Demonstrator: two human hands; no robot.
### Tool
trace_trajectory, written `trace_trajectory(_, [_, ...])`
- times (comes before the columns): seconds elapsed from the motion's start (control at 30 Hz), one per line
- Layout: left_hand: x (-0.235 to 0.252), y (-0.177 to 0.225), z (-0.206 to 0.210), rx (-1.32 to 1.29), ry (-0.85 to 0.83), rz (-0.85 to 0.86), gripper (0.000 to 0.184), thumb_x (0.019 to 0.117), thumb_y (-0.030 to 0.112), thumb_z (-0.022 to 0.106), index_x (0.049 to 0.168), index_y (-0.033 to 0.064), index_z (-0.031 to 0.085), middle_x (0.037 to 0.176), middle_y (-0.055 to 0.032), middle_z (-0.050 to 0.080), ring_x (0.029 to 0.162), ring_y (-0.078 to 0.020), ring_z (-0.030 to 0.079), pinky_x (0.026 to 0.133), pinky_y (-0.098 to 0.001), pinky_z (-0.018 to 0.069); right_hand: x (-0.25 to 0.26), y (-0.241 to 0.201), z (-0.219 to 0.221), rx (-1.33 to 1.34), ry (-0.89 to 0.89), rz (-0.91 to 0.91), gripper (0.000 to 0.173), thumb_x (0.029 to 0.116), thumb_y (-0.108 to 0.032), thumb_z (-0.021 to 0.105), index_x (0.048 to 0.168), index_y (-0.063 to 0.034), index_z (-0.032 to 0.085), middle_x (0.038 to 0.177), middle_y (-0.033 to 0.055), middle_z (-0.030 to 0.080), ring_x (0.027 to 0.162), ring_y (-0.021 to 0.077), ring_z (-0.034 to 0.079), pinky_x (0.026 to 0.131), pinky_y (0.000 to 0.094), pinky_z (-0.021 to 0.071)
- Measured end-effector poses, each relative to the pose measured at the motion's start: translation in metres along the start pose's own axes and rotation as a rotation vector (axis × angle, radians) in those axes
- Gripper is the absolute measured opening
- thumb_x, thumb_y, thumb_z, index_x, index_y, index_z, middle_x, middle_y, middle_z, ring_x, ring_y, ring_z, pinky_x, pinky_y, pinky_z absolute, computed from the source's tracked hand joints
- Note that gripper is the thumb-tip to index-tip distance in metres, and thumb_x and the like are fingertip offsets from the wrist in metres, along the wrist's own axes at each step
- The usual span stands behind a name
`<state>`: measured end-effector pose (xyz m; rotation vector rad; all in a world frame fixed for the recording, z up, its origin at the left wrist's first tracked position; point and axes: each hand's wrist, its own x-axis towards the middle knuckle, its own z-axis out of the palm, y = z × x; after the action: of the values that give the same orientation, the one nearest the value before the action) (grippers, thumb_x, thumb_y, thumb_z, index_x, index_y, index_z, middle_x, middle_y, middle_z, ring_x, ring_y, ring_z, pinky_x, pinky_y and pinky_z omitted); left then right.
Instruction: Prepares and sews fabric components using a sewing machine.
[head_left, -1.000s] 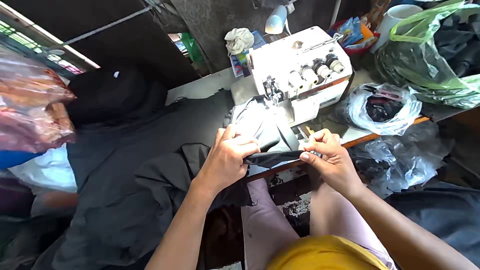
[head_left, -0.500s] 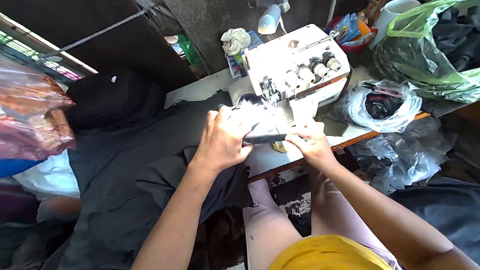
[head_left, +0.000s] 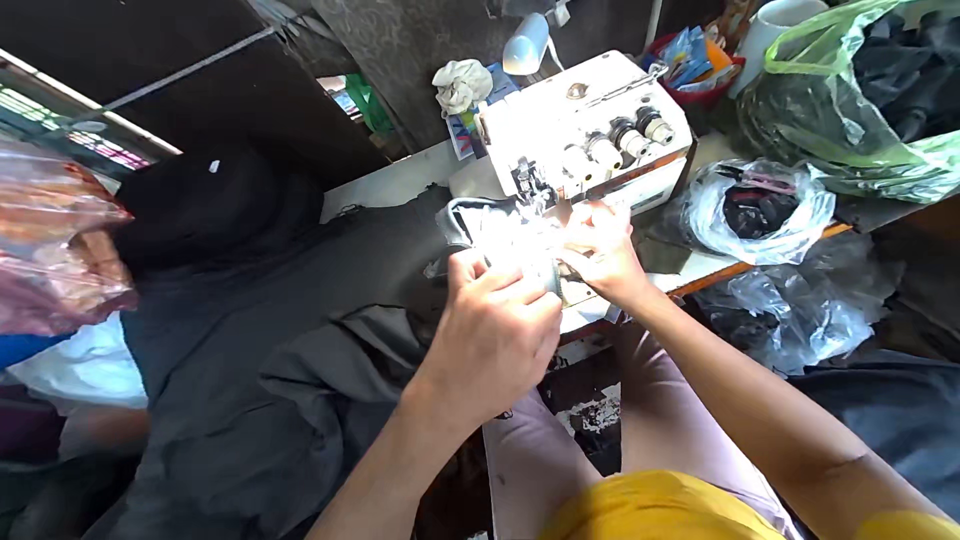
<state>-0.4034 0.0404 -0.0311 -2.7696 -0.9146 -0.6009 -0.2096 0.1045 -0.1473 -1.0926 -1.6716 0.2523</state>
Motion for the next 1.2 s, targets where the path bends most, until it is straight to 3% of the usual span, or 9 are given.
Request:
trace_trajectory(0.13, [-0.004, -0.006, 0.033, -0.198, 0.159, 0.012, 0.018, 0.0948, 0.019, 0.064, 0.082, 0.0113, 0.075, 0.073, -0.0006, 0.062, 0.08, -0.0162, 0.061, 0.096, -0.0436, 0.0402, -0.013, -0.001, -0.005, 0.055, 0.022, -0.079, 0.011, 0.0865, -0.021, 0.076, 0.095, -0.0223, 0.083, 0.1, 0.0033, 0.064, 0.115, 0.0285, 0.05, 0.095, 0.0524, 0.0333])
trace_trajectory(0.2, [-0.008, -0.013, 0.046, -0.195, 0.169, -0.008, 0.016, 0.0934, 0.025, 0.069, 0.089, 0.011, 0.075, 0.081, -0.0024, 0.065, 0.085, -0.0172, 0.062, 0.089, -0.0376, 0.0475, -0.019, -0.002, -0.002, 0.05, 0.045, -0.058, 0.009, 0.0864, -0.02, 0.076, 0.092, -0.0203, 0.083, 0.101, 0.0037, 0.065, 0.114, 0.0286, 0.049, 0.091, 0.0497, 0.0344])
trace_trajectory(0.3, [-0.012, -0.021, 0.058, 0.021, 0.059, -0.066, 0.044, 0.0844, 0.045, 0.076, 0.11, 0.0089, 0.073, 0.106, -0.0111, 0.07, 0.101, -0.0298, 0.066, 0.089, -0.0478, 0.0518, -0.023, -0.003, 0.002, 0.085, 0.076, -0.012, 0.008, 0.0866, -0.018, 0.075, 0.091, -0.0179, 0.082, 0.099, 0.0031, 0.064, 0.112, 0.0261, 0.05, 0.093, 0.0489, 0.0348])
trace_trajectory(0.43, [-0.016, -0.028, 0.068, 0.148, -0.015, -0.123, 0.051, 0.0822, 0.01, 0.073, 0.133, 0.0069, 0.067, 0.13, -0.0168, 0.067, 0.121, -0.0377, 0.062, 0.101, -0.0568, 0.0482, -0.025, -0.004, 0.003, 0.098, 0.102, 0.005, 0.007, 0.0865, -0.017, 0.076, 0.09, -0.0172, 0.082, 0.096, 0.0016, 0.062, 0.108, 0.0212, 0.051, 0.095, 0.0466, 0.0325])
trace_trajectory(0.63, [-0.01, -0.025, 0.071, 0.191, 0.005, -0.176, 0.043, 0.0857, 0.001, 0.067, 0.128, 0.0081, 0.069, 0.124, -0.0153, 0.07, 0.117, -0.0368, 0.065, 0.099, -0.0571, 0.0501, -0.019, -0.002, 0.008, 0.037, 0.128, 0.028, 0.012, 0.0868, -0.02, 0.077, 0.096, -0.0201, 0.083, 0.097, 0.0022, 0.062, 0.11, 0.0259, 0.049, 0.092, 0.0489, 0.034])
trace_trajectory(0.73, [-0.002, -0.025, 0.069, 0.198, -0.034, -0.24, 0.028, 0.0885, 0.001, 0.066, 0.115, 0.006, 0.073, 0.113, -0.016, 0.071, 0.11, -0.0376, 0.066, 0.095, -0.058, 0.0496, -0.01, -0.001, 0.011, -0.009, 0.122, 0.031, 0.012, 0.0871, -0.024, 0.076, 0.097, -0.0213, 0.083, 0.099, 0.0026, 0.062, 0.115, 0.0303, 0.049, 0.093, 0.0543, 0.0344])
trace_trajectory(0.93, [0.013, -0.023, 0.061, 0.249, -0.255, -0.34, 0.041, 0.0888, 0.002, 0.065, 0.13, 0.0078, 0.067, 0.134, -0.0169, 0.063, 0.13, -0.0386, 0.055, 0.108, -0.0601, 0.0405, -0.009, -0.001, 0.014, -0.107, 0.152, -0.051, 0.012, 0.0886, -0.026, 0.075, 0.097, -0.0239, 0.083, 0.099, 0.0041, 0.063, 0.113, 0.0298, 0.05, 0.092, 0.0532, 0.0334])
trace_trajectory(1.07, [0.025, -0.043, 0.066, 0.201, -0.274, -0.391, 0.046, 0.0847, 0.001, 0.07, 0.13, 0.0021, 0.065, 0.137, -0.0224, 0.06, 0.131, -0.0447, 0.053, 0.1, -0.0678, 0.0422, -0.011, -0.012, 0.013, -0.273, 0.088, -0.108, 0.021, 0.0895, -0.022, 0.069, 0.105, -0.0285, 0.082, 0.106, 0.0066, 0.066, 0.115, 0.0349, 0.05, 0.09, 0.0548, 0.0334])
trace_trajectory(1.2, [0.048, -0.077, 0.073, 0.205, -0.457, -0.515, 0.041, 0.0988, 0.014, 0.059, 0.134, -0.0069, 0.058, 0.143, -0.0297, 0.053, 0.135, -0.0486, 0.049, 0.106, -0.0632, 0.04, -0.029, -0.027, 0.01, -0.273, 0.015, -0.128, 0.021, 0.086, -0.018, 0.07, 0.102, -0.0229, 0.082, 0.121, 0.0159, 0.067, 0.115, 0.0418, 0.053, 0.089, 0.0606, 0.036])
